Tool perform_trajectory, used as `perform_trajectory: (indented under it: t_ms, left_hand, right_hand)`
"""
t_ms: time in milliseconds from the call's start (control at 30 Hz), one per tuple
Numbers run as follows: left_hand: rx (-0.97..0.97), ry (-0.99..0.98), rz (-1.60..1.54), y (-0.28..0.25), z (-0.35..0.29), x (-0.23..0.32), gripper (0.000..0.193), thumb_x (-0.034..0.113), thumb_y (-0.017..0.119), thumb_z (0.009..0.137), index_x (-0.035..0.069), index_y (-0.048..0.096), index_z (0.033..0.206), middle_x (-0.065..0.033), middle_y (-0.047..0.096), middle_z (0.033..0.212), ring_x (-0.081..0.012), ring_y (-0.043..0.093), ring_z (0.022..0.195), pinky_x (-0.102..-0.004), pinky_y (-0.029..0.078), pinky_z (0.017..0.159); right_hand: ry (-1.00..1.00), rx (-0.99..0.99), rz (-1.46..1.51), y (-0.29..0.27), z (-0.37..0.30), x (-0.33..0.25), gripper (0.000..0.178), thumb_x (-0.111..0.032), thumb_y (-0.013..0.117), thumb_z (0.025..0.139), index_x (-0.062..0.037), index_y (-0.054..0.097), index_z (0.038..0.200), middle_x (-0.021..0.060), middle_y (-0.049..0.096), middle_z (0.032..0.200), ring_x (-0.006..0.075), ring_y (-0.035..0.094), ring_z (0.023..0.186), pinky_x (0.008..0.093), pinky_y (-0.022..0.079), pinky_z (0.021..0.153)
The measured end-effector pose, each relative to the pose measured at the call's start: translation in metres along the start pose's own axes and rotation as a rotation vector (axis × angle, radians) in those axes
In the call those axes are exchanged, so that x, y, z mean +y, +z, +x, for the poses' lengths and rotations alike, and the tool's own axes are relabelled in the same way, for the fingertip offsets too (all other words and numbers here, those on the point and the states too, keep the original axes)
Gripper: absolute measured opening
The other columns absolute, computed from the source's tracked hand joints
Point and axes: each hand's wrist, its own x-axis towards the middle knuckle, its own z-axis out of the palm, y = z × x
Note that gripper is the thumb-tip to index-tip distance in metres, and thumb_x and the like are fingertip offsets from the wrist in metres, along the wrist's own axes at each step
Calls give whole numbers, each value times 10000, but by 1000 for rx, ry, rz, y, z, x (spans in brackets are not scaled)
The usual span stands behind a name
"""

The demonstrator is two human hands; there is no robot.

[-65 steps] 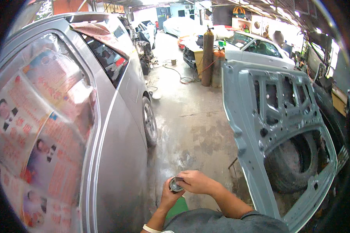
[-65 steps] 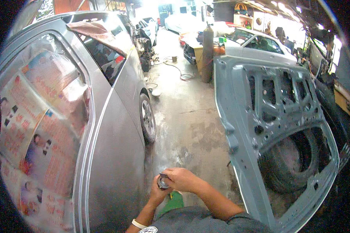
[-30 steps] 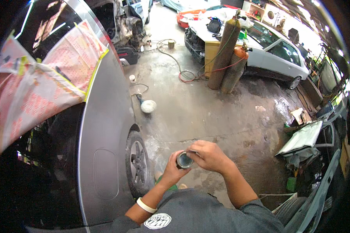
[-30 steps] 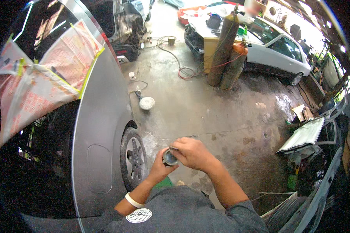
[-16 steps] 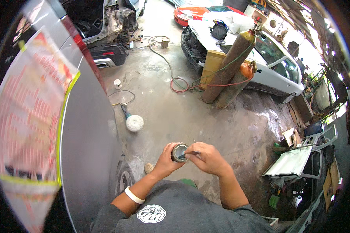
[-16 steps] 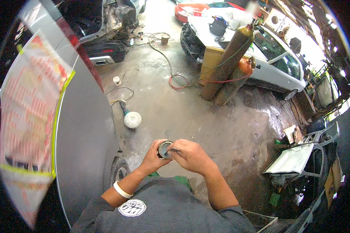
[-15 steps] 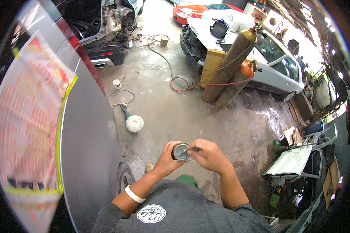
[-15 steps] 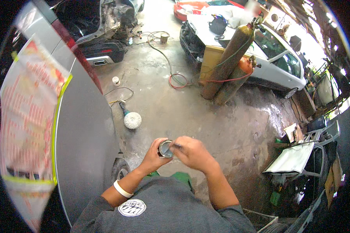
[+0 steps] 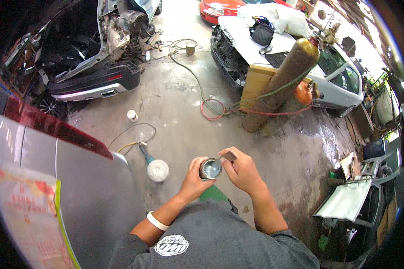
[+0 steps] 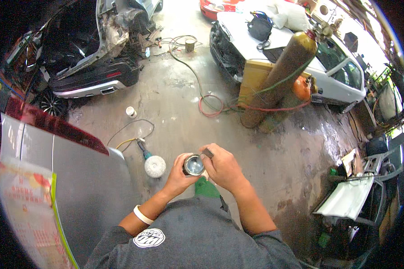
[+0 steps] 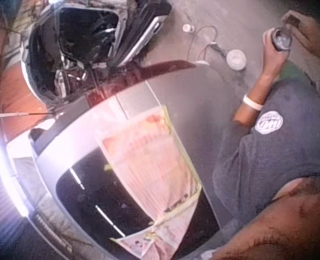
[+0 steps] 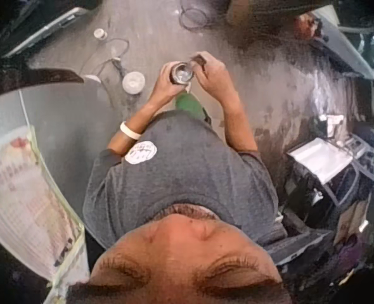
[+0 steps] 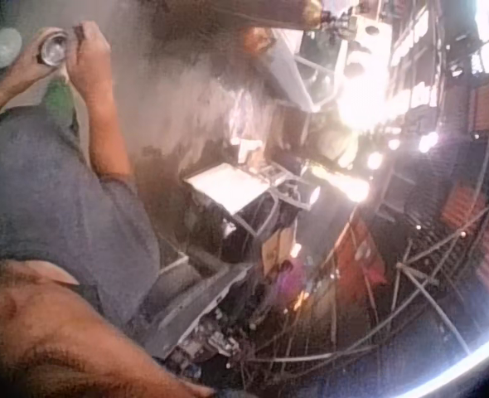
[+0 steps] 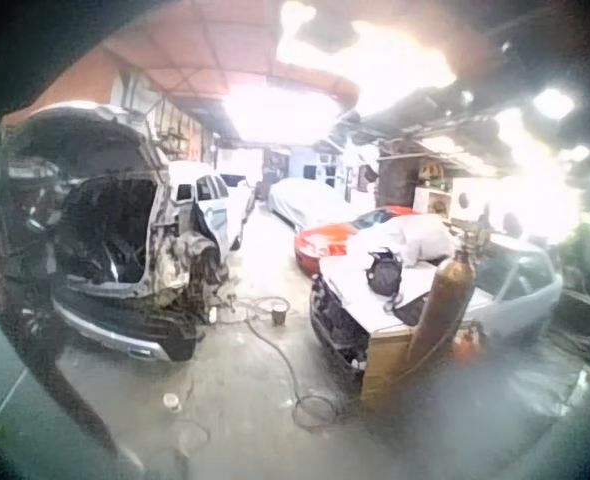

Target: The person selects a paint can from a cluttered table, opens it, and uses a metal stir stick to mix the contents. They walk through a garage with several cars, inspecting the paint mixture on the stick, before returning to the table to place the can back among other supplies.

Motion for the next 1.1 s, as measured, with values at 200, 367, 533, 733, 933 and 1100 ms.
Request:
perform_trajectory:
  t_ms: [200, 367, 533, 733, 933, 1100]
  left_hand:
    - [81, 19, 141, 18, 147, -27, 713, 123, 858, 725, 49, 513, 1345, -142, 535, 1303, -304, 540, 1245, -399, 432, 1080]
    - [101, -90, 98, 14, 258, -39, 723, 107, 854, 723, 42, 506, 1353, -145, 548, 1289, -292, 539, 1253, -385, 441, 1071]
    - [73, -157, -43, 7, 363, -81, 730, 115, 852, 727, 37, 500, 1362, -136, 544, 1291, -271, 540, 1257, -382, 433, 1077]
    - [-7, -164, -119, -30, 510, -127, 736, 120, 849, 719, 46, 506, 1366, -135, 534, 1310, -279, 531, 1275, -386, 429, 1085]
    - [-87, -191, -143, -98, 671, -176, 757, 121, 849, 720, 50, 492, 1384, -139, 522, 1329, -286, 516, 1288, -394, 414, 1101]
    - [-113, -117, -27, -143, 792, -187, 762, 113, 863, 720, 50, 499, 1387, -131, 541, 1304, -275, 538, 1262, -381, 428, 1082]
  right_hand:
    - [404, 151, 572, -17, 113, 123, 181, -91, 607, 988, -8, 606, 1149, 53, 656, 900, 126, 647, 762, 279, 545, 667]
    - [401, 222, 744, -56, 222, 183, 185, -108, 600, 1003, -7, 592, 1158, 69, 659, 893, 142, 644, 730, 288, 550, 660]
    - [501, 268, 905, -71, 331, 232, 167, -155, 601, 1010, -24, 589, 1113, 64, 649, 904, 173, 647, 785, 324, 544, 685]
    - [513, 234, 996, -50, 466, 304, 177, -185, 622, 1004, -46, 586, 1108, 69, 660, 917, 166, 649, 796, 318, 534, 708]
    - [532, 274, 944, -27, 625, 335, 148, -149, 603, 1003, -35, 584, 1096, 68, 653, 903, 176, 651, 784, 320, 531, 689]
    - [421, 218, 697, -10, 743, 351, 160, -142, 635, 989, -30, 614, 1101, 37, 650, 895, 122, 626, 777, 279, 509, 691]
